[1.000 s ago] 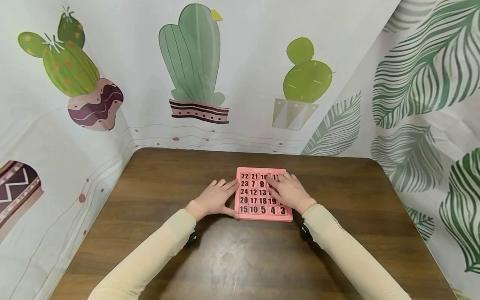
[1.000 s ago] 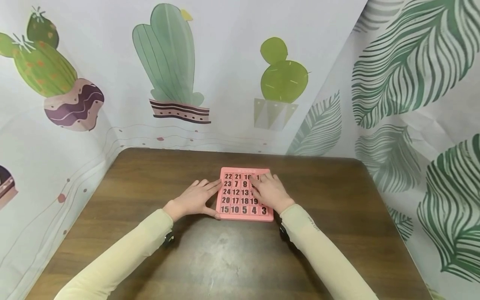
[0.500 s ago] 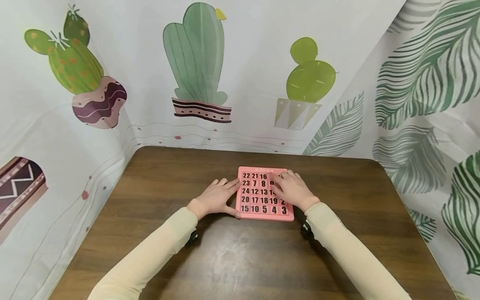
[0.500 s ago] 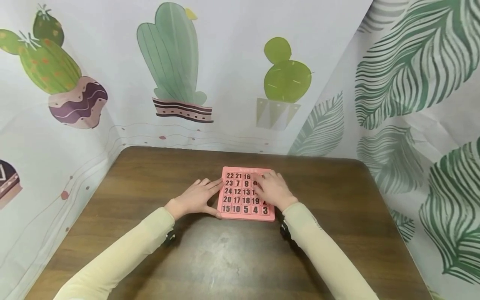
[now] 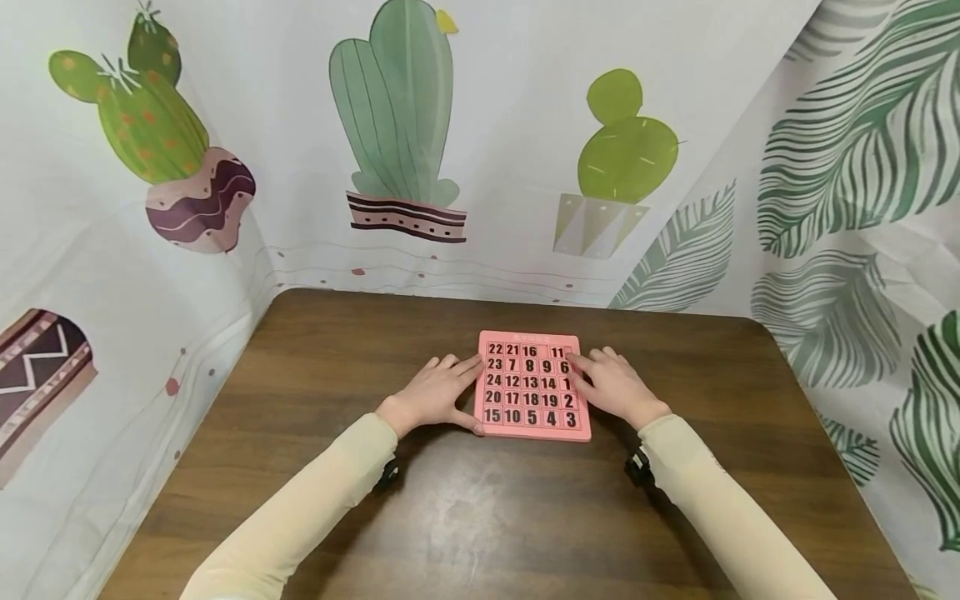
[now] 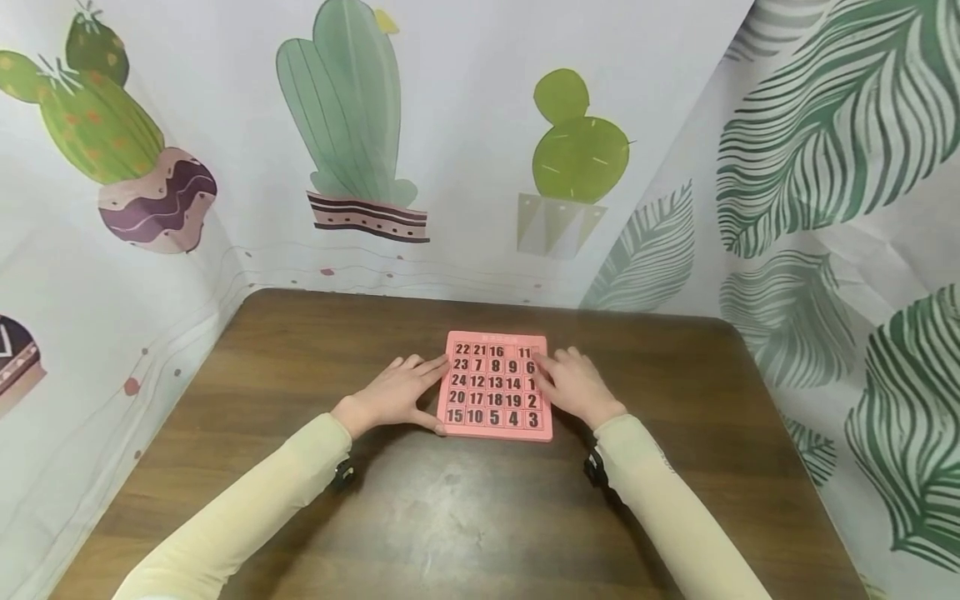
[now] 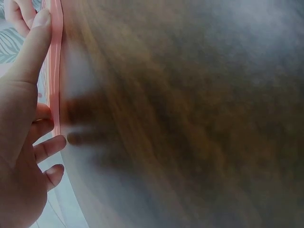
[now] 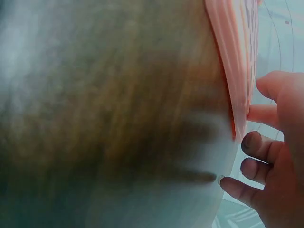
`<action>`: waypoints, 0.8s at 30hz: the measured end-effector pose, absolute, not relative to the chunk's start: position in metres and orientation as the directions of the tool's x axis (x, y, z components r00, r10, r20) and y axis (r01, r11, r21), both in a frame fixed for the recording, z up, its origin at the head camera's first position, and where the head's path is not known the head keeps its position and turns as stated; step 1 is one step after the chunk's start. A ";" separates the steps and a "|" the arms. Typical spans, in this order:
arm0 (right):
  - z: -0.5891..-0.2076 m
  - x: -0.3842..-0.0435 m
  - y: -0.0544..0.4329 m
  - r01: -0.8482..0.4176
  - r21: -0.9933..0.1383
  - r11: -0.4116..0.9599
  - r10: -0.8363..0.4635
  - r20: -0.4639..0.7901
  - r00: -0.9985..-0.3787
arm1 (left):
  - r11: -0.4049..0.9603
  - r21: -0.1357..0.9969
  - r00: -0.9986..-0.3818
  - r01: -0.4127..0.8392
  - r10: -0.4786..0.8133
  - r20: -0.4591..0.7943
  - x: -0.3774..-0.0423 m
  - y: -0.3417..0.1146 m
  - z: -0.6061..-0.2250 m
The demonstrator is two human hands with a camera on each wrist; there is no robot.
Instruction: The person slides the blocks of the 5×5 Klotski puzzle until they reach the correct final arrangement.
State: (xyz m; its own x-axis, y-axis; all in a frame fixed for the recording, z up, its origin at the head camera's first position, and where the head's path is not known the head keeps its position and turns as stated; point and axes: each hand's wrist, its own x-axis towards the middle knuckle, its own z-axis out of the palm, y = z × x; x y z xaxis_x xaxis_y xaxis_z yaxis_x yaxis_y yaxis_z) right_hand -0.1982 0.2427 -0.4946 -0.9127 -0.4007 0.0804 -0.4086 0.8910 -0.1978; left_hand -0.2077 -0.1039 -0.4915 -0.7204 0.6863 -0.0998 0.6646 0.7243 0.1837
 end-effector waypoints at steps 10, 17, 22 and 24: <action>-0.496 -0.201 0.240 -0.417 -0.212 0.884 -0.400 0.119 -0.909 | 0.731 0.181 -0.725 0.658 0.680 -0.109 -0.207 -0.104 -0.491; -0.494 -0.203 0.236 -0.387 -0.205 0.899 -0.378 0.085 -0.922 | 0.721 0.193 -0.716 0.665 0.690 -0.107 -0.205 -0.103 -0.492; -0.492 -0.205 0.230 -0.387 -0.213 0.897 -0.379 0.076 -0.922 | 0.726 0.169 -0.721 0.666 0.685 -0.105 -0.204 -0.105 -0.491; -0.491 -0.205 0.229 -0.386 -0.215 0.897 -0.377 0.081 -0.923 | 0.723 0.173 -0.719 0.669 0.688 -0.094 -0.204 -0.105 -0.491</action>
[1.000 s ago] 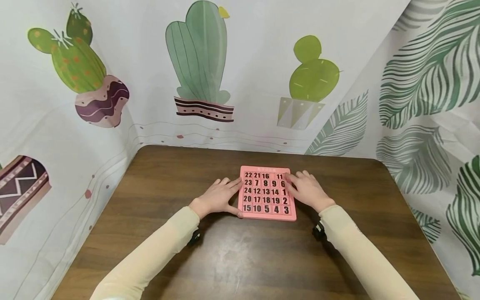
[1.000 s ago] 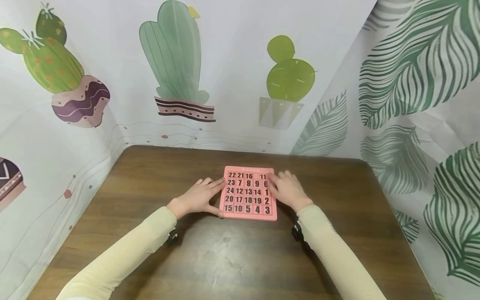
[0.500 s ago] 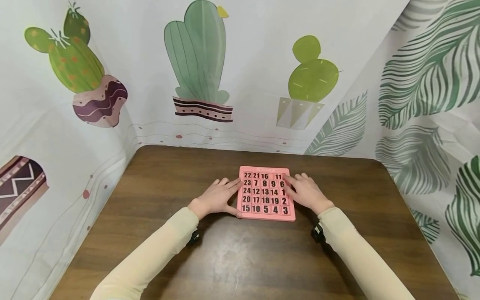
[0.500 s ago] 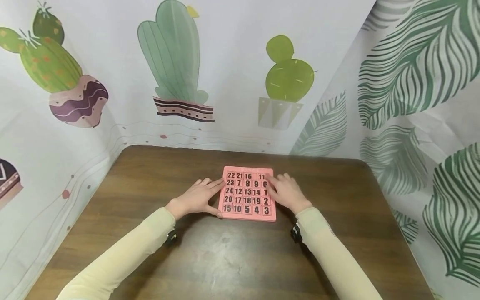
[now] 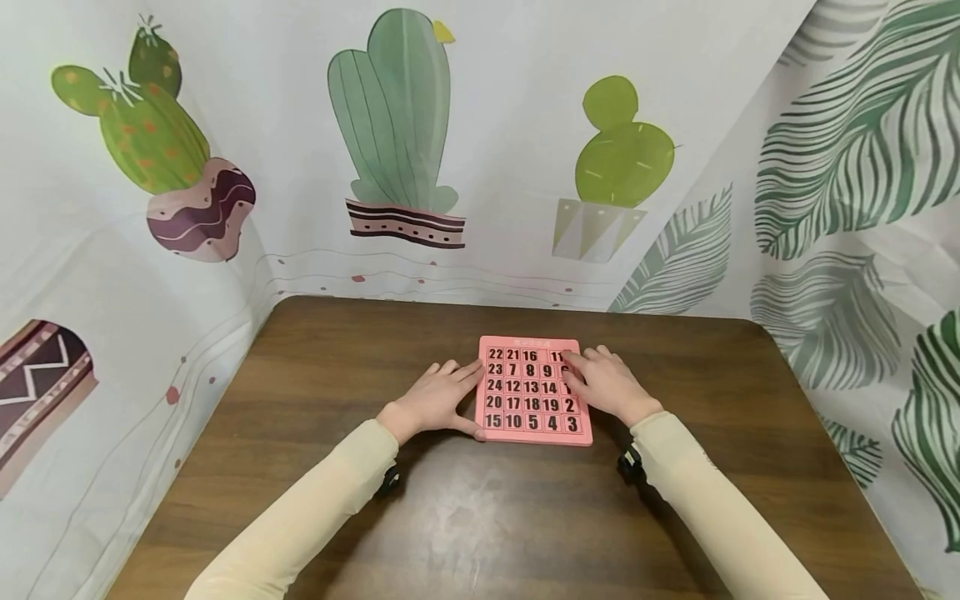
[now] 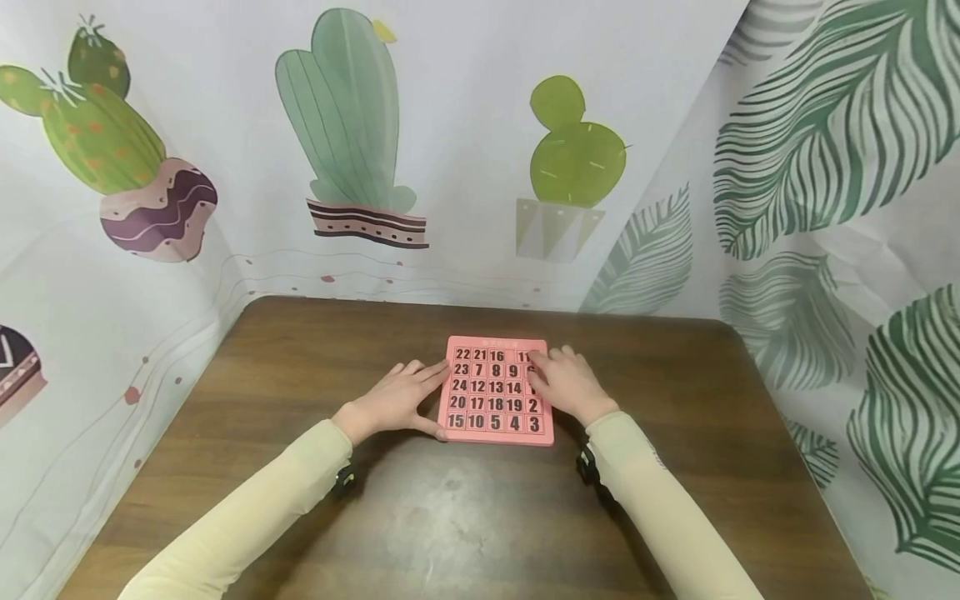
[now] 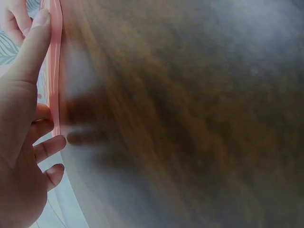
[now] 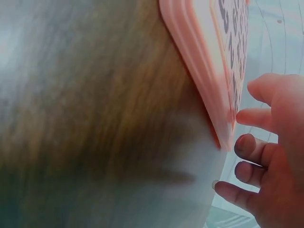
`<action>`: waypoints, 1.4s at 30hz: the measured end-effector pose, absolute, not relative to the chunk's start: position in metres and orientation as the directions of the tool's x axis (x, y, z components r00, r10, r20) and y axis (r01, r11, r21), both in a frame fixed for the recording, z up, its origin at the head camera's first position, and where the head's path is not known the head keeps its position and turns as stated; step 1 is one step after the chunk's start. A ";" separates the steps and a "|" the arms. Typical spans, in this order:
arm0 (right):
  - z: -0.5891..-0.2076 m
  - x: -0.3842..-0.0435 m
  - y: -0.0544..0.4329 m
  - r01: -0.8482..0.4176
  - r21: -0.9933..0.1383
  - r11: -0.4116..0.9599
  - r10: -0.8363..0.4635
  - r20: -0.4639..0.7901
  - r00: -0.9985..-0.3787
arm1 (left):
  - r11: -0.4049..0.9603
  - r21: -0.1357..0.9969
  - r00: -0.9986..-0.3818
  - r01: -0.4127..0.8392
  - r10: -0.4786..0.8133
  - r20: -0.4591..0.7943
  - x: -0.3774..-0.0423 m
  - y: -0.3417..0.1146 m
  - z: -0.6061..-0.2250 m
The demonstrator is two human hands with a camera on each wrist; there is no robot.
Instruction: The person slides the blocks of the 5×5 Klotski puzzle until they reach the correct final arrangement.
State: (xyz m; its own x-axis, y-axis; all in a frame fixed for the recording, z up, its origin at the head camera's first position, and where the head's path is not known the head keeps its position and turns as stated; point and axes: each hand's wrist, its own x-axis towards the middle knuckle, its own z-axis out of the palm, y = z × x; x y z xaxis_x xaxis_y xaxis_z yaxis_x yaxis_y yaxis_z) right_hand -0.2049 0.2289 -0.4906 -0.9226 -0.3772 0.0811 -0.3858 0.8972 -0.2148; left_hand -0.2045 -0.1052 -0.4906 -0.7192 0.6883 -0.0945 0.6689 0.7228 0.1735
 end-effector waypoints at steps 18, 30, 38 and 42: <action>-0.488 -0.206 0.217 -0.404 -0.201 0.892 -0.404 0.043 -0.914 | 0.721 0.177 -0.717 0.670 0.690 -0.095 -0.206 -0.107 -0.490; -0.481 -0.188 0.239 -0.461 -0.191 0.866 -0.449 0.108 -0.887 | 0.711 0.144 -0.711 0.689 0.701 -0.055 -0.205 -0.103 -0.488; -0.484 -0.172 0.252 -0.489 -0.172 0.855 -0.484 0.072 -0.872 | 0.712 0.169 -0.714 0.681 0.697 -0.058 -0.206 -0.102 -0.489; -0.483 -0.172 0.253 -0.481 -0.178 0.858 -0.476 0.071 -0.876 | 0.706 0.163 -0.707 0.689 0.704 -0.060 -0.209 -0.102 -0.490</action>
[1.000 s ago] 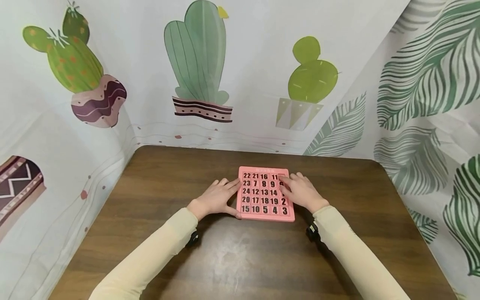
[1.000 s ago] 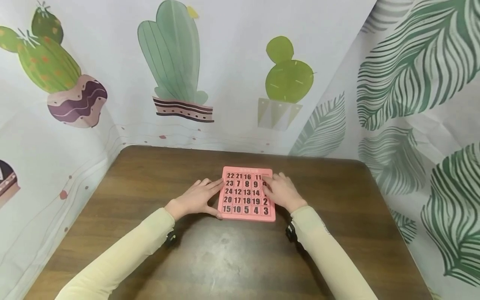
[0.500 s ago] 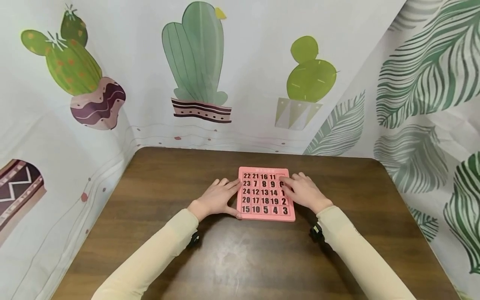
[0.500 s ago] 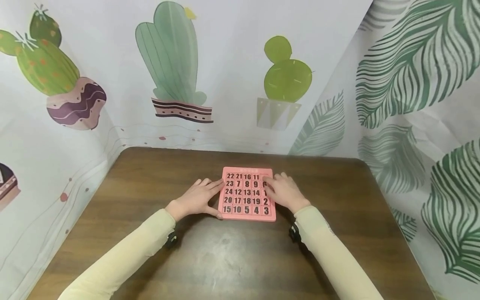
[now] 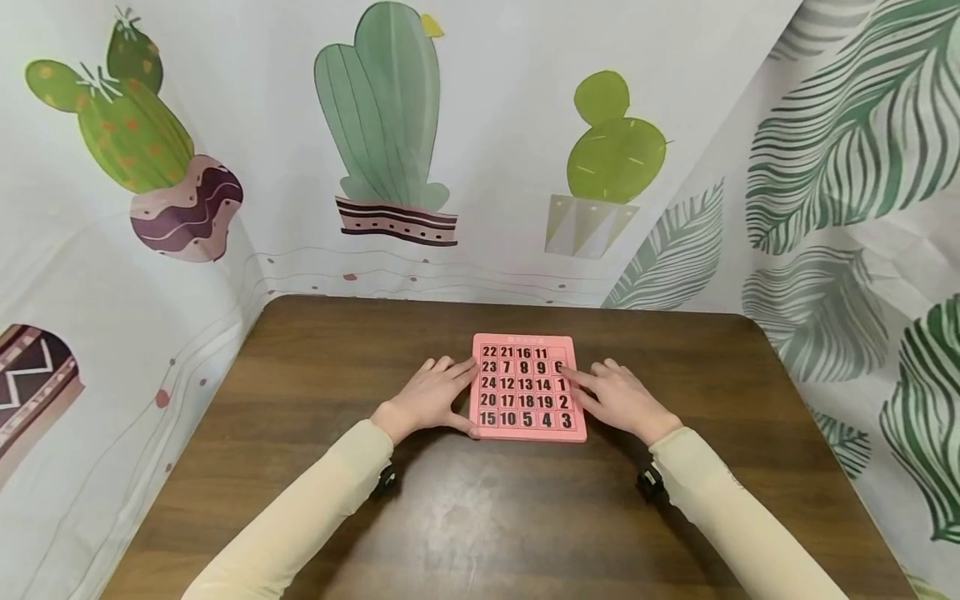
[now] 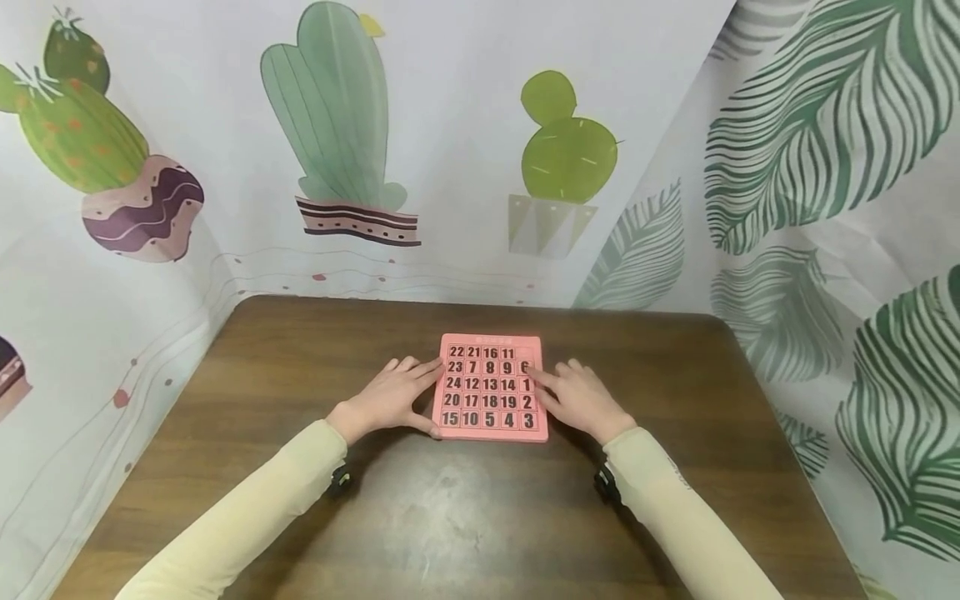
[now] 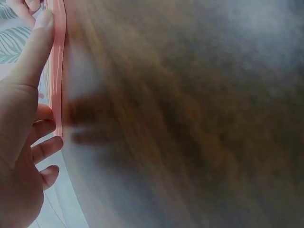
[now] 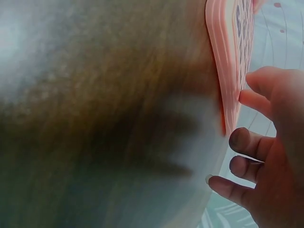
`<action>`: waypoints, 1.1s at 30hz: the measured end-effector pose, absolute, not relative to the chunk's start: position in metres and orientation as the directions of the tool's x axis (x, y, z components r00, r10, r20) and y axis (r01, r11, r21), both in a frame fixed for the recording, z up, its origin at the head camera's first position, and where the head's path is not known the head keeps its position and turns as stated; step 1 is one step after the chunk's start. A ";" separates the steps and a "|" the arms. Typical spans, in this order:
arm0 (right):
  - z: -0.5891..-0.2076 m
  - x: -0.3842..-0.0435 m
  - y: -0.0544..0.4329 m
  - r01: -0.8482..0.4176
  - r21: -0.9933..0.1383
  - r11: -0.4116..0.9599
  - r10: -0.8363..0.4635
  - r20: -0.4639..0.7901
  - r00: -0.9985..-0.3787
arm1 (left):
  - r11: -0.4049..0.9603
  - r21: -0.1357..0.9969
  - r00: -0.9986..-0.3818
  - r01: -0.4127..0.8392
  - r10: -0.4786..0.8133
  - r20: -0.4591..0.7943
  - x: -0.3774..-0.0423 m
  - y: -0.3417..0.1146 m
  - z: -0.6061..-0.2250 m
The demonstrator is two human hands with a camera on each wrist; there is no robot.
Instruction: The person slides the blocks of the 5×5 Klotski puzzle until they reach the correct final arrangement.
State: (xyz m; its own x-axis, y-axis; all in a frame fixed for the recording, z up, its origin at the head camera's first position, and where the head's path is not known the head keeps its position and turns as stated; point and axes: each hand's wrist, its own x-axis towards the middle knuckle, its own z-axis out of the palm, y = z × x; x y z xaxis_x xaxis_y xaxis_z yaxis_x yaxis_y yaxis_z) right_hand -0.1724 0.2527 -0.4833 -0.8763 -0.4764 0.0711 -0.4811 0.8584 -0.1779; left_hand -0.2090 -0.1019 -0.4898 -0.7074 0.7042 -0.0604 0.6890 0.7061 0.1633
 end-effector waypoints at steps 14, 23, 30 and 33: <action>-0.487 -0.189 0.246 -0.431 -0.190 0.882 -0.430 0.046 -0.902 | 0.709 0.186 -0.708 0.680 0.701 -0.085 -0.208 -0.102 -0.487; -0.482 -0.196 0.242 -0.413 -0.226 0.882 -0.416 0.037 -0.909 | 0.712 0.192 -0.713 0.676 0.697 -0.075 -0.210 -0.104 -0.489; -0.480 -0.181 0.240 -0.439 -0.238 0.866 -0.441 0.048 -0.896 | 0.701 0.202 -0.704 0.684 0.707 -0.064 -0.207 -0.105 -0.490; -0.481 -0.172 0.242 -0.470 -0.223 0.854 -0.467 0.073 -0.881 | 0.705 0.192 -0.709 0.683 0.703 -0.062 -0.206 -0.107 -0.492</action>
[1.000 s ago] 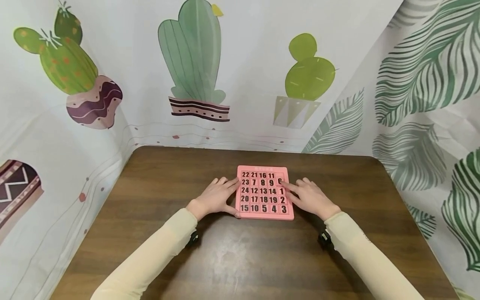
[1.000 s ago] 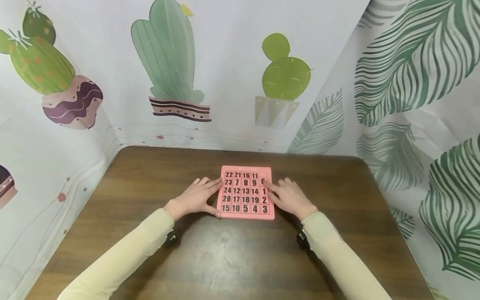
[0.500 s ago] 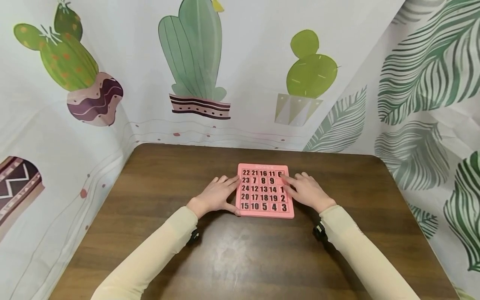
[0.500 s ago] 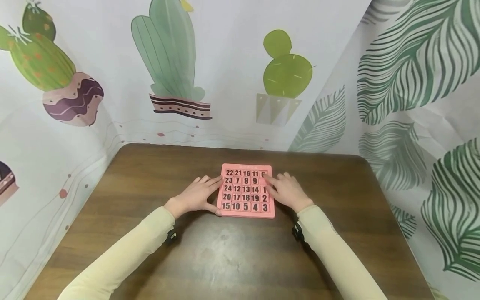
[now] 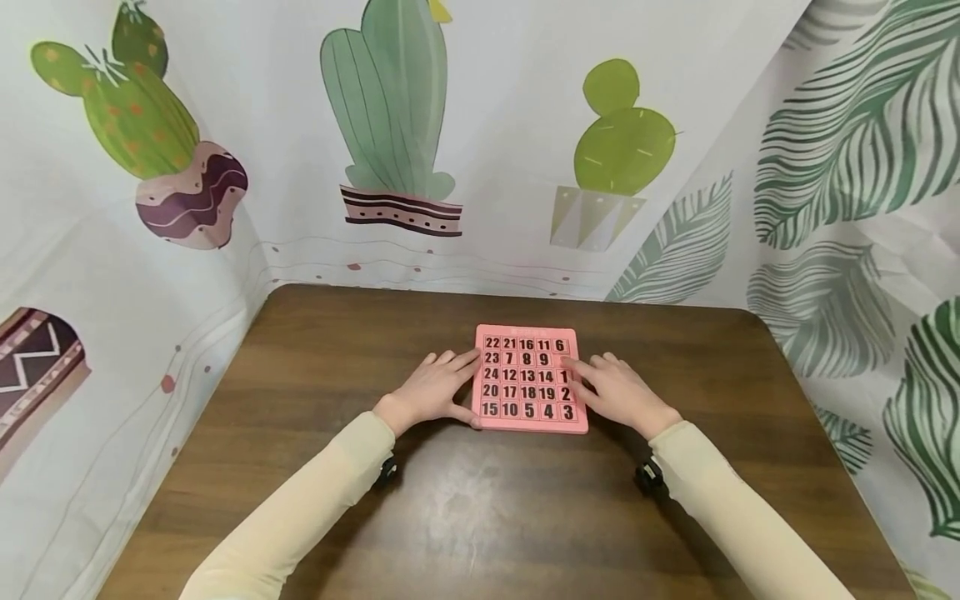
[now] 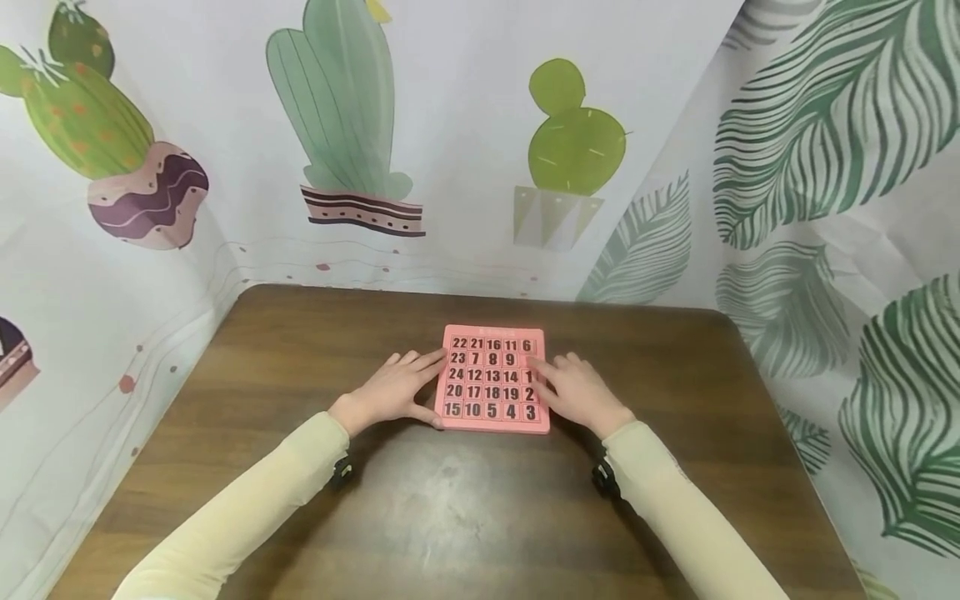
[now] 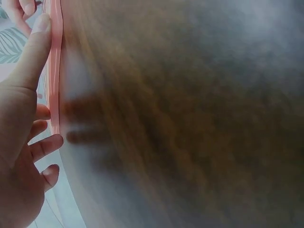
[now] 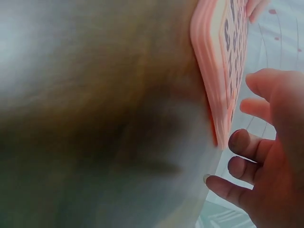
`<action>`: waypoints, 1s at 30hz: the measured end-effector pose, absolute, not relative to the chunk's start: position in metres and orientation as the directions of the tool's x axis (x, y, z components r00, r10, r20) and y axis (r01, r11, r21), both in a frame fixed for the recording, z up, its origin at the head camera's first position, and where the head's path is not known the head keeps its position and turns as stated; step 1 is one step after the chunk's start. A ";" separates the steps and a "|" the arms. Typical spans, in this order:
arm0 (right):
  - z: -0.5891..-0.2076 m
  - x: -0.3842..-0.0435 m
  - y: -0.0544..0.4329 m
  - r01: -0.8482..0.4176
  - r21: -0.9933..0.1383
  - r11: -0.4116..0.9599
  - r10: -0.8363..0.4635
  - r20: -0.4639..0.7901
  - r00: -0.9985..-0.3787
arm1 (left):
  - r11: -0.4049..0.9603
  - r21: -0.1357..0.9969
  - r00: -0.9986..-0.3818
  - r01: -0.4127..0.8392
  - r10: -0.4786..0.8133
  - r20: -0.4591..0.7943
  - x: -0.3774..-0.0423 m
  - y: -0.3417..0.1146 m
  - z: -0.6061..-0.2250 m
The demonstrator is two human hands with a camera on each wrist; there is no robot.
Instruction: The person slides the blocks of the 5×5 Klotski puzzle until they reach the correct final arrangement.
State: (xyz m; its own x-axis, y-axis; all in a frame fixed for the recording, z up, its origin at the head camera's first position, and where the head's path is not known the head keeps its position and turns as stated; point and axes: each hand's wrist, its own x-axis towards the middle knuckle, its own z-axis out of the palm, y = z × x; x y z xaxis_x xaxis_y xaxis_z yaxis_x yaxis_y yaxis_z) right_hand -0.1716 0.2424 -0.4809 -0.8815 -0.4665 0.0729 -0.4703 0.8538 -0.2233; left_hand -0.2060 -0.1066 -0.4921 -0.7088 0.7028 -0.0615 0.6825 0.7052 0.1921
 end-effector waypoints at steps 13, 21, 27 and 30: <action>-0.483 -0.140 0.253 -0.529 -0.190 0.827 -0.523 0.088 -0.848 | 0.715 0.227 -0.719 0.661 0.690 -0.080 -0.205 -0.105 -0.486; -0.487 -0.147 0.255 -0.516 -0.201 0.832 -0.505 0.109 -0.856 | 0.702 0.222 -0.712 0.677 0.701 -0.042 -0.207 -0.103 -0.483; -0.487 -0.151 0.253 -0.509 -0.186 0.841 -0.500 0.093 -0.861 | 0.722 0.220 -0.721 0.656 0.685 -0.099 -0.205 -0.106 -0.486; -0.487 -0.151 0.253 -0.505 -0.181 0.844 -0.498 0.085 -0.863 | 0.721 0.216 -0.721 0.658 0.687 -0.095 -0.205 -0.106 -0.486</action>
